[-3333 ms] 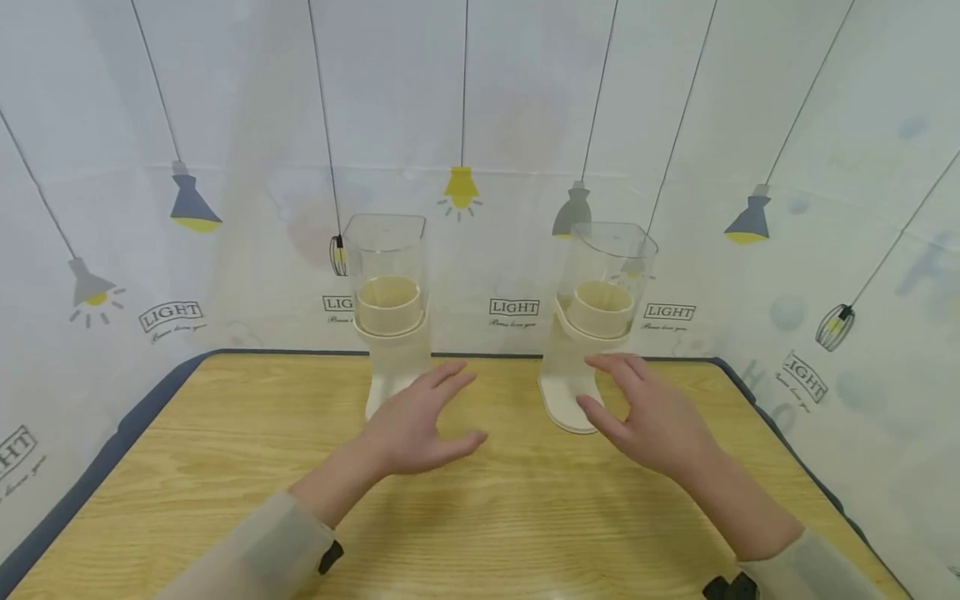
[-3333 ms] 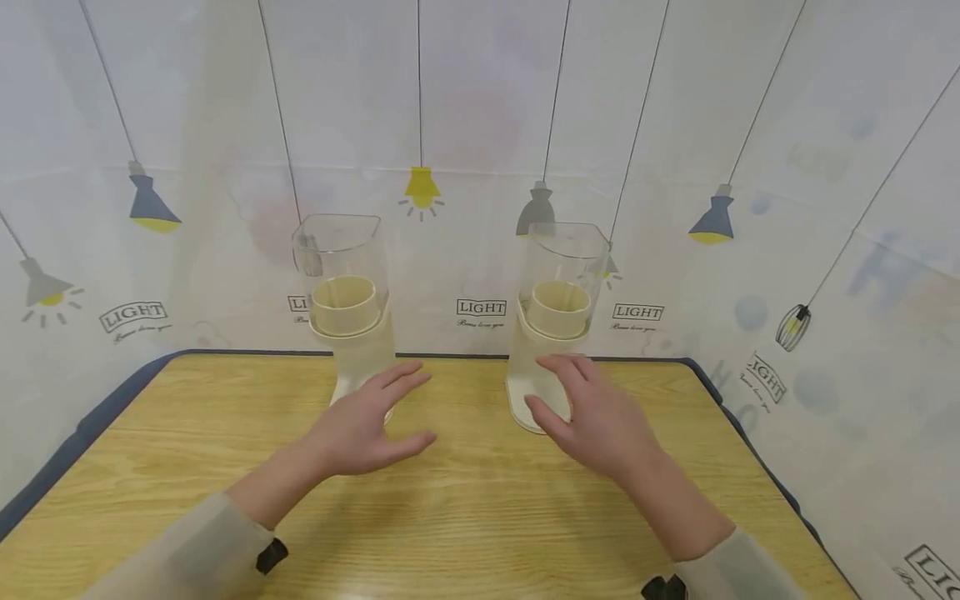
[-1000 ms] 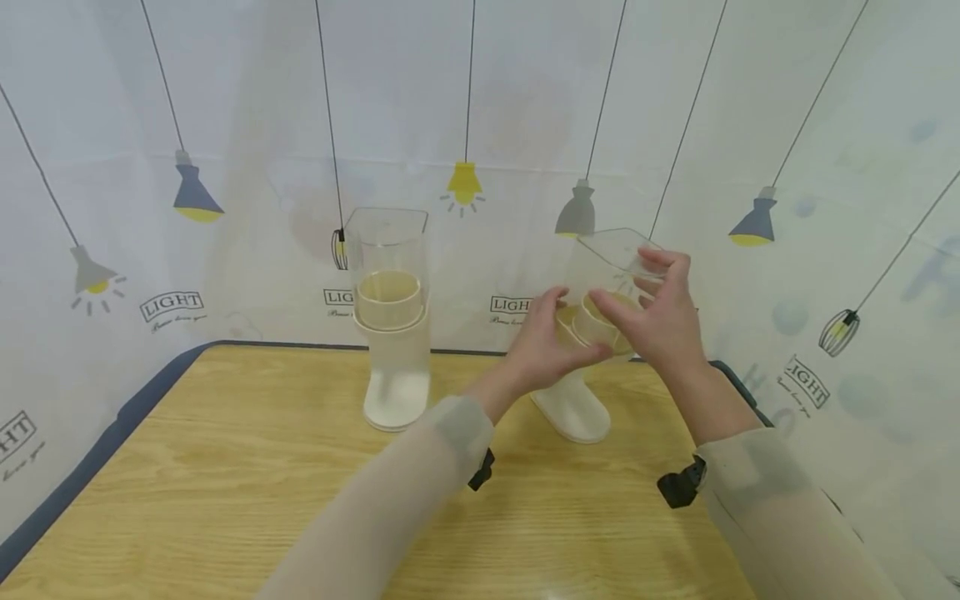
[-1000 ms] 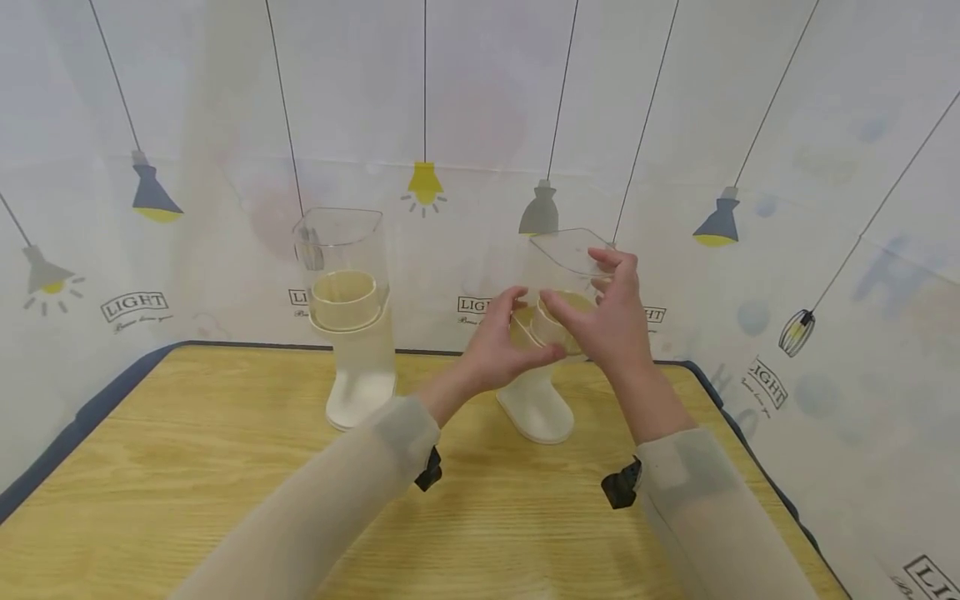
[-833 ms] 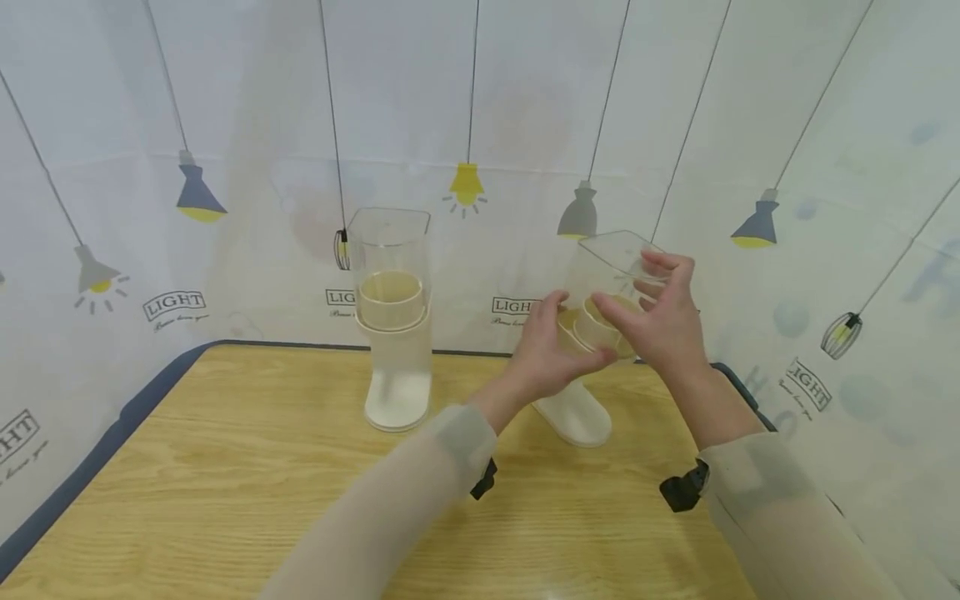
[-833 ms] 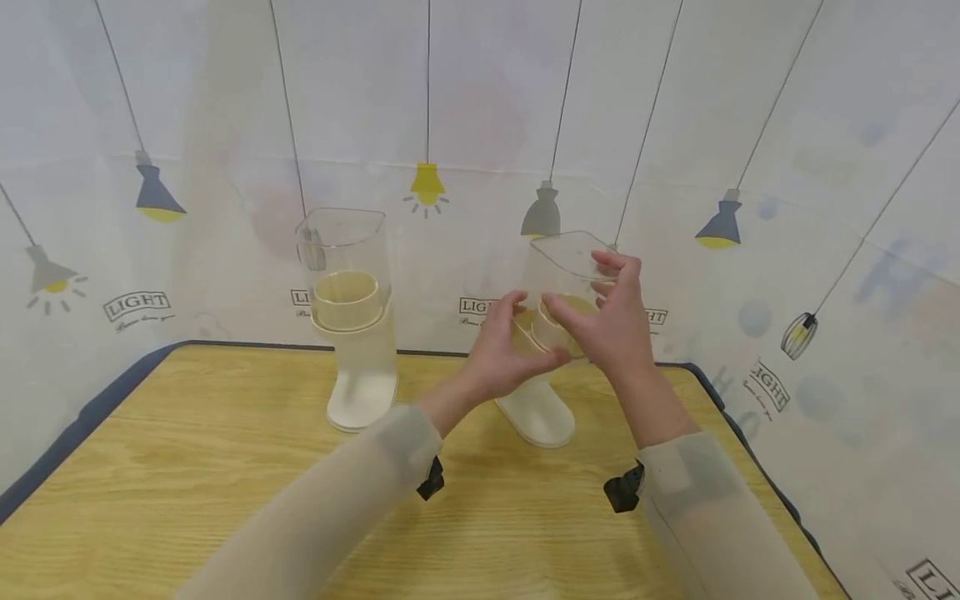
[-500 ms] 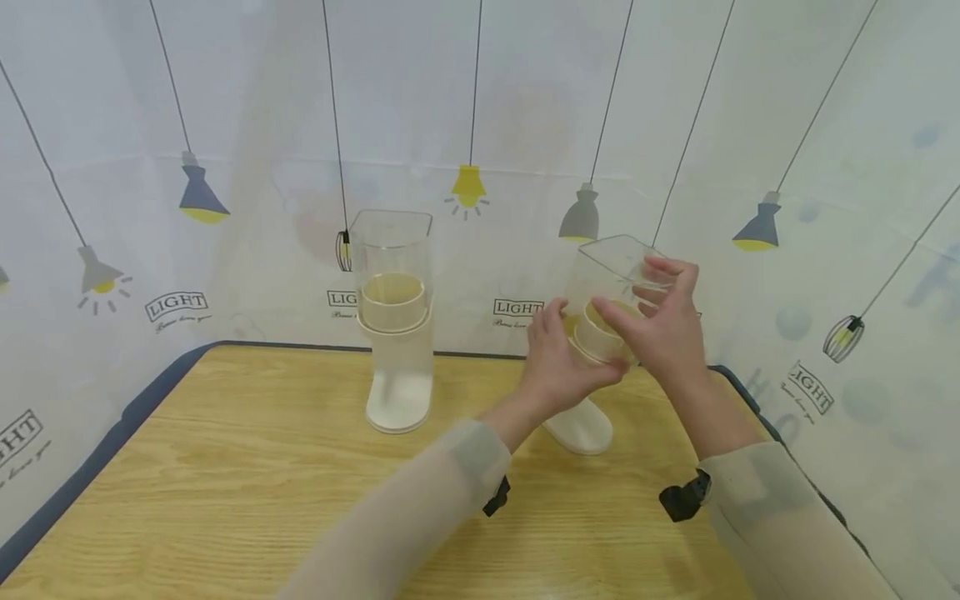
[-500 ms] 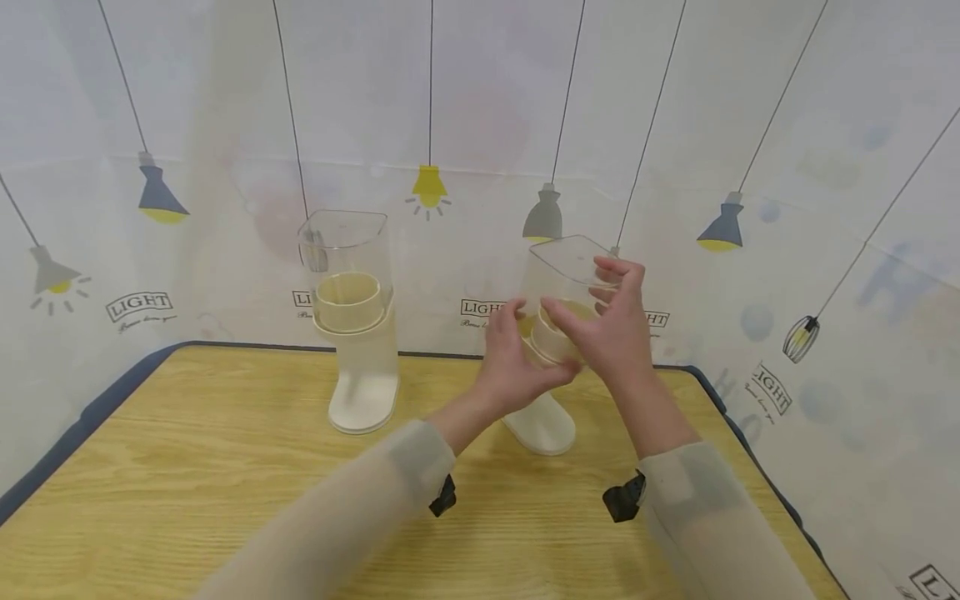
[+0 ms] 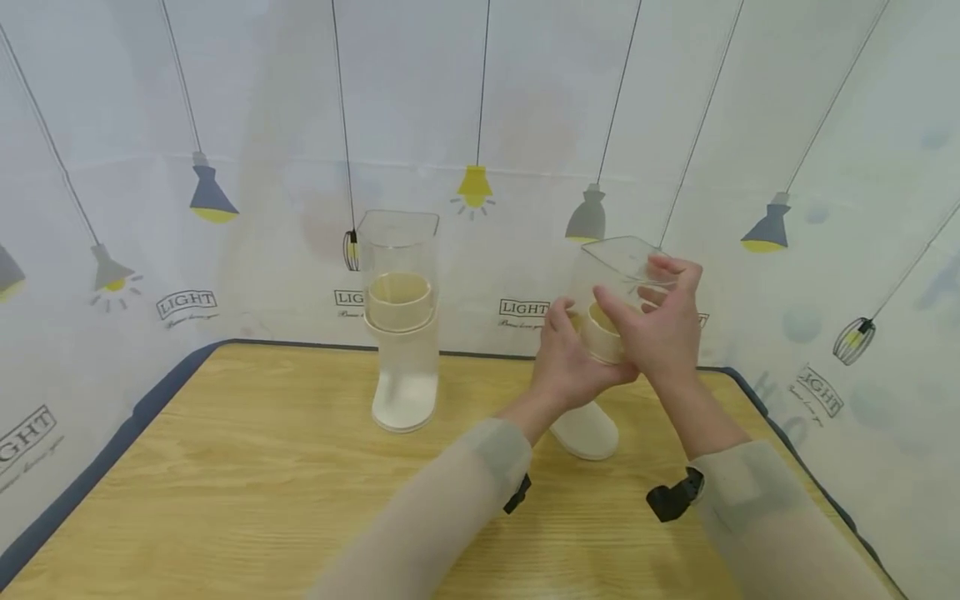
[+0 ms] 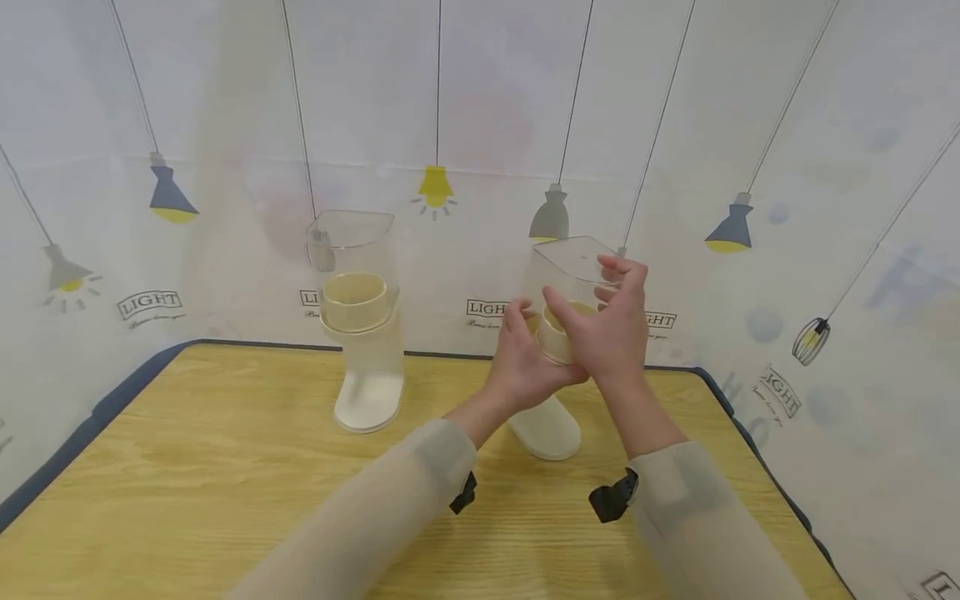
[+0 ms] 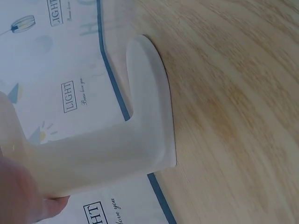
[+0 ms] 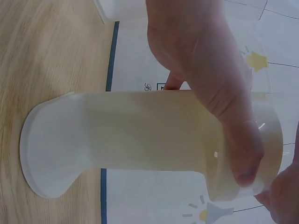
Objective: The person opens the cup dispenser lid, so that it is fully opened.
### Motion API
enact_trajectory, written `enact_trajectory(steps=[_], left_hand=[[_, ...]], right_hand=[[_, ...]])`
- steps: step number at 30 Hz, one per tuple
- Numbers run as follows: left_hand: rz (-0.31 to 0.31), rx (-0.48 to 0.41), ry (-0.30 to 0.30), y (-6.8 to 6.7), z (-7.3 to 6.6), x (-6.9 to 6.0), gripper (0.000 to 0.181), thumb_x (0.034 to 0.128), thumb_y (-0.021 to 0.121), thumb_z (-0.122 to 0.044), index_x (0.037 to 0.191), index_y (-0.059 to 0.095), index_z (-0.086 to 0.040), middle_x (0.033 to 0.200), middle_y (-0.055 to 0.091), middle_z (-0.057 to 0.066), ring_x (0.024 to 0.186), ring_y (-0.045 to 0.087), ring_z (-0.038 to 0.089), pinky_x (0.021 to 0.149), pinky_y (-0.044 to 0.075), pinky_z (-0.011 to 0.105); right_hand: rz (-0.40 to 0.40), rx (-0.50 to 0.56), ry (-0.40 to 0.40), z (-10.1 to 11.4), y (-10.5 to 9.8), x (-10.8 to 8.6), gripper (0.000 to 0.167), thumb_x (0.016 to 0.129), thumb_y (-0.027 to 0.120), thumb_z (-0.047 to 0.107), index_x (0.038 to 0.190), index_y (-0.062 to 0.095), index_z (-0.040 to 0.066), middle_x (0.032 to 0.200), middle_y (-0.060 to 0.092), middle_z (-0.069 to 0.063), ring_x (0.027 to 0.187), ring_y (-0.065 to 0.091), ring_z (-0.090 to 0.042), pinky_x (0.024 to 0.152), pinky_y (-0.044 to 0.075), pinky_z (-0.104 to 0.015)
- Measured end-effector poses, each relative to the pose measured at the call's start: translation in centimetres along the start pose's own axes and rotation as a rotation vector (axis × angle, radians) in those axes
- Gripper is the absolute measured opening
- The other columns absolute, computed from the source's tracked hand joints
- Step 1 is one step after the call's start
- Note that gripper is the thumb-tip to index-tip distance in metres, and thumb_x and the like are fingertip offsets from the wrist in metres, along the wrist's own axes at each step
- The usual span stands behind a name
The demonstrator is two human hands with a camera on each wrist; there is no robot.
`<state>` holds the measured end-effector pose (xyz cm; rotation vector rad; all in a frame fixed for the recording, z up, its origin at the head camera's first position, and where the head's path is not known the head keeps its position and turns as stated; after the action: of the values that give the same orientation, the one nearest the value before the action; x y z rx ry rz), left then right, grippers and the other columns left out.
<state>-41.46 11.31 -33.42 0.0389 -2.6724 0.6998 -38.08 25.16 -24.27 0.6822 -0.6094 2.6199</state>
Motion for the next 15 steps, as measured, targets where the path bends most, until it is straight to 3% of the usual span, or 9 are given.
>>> enact_trajectory(steps=[9,15], left_hand=[[0.004,0.002,0.007,0.1,-0.23,0.15,0.127,0.0688,0.1,-0.057,0.162,0.021,-0.024,0.147,0.049,0.007,0.116,0.058,0.021,0.092,0.058,0.033],[0.004,-0.001,0.003,-0.08,0.04,0.25,0.126,0.0692,0.099,-0.06,0.163,0.021,-0.026,0.147,0.049,0.006,0.114,0.058,0.02,0.087,0.058,0.031]], right_hand=[[-0.057,0.007,0.038,-0.09,-0.7,0.16,0.079,0.086,0.09,0.047,0.147,0.045,0.025,0.155,0.06,-0.001,0.133,0.071,-0.03,0.113,0.057,-0.049],[-0.034,0.026,0.052,0.01,-0.4,0.29,0.077,0.088,0.089,0.049,0.147,0.045,0.026,0.158,0.058,0.0,0.136,0.069,-0.03,0.115,0.055,-0.049]])
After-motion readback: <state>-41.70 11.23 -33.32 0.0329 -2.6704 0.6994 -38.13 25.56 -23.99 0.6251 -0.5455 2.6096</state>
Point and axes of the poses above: each hand's wrist, its own x-axis towards the middle knuckle, its own y-axis out of the palm, z = x × y, the point moved 10 cm from there along x, towards the middle knuckle
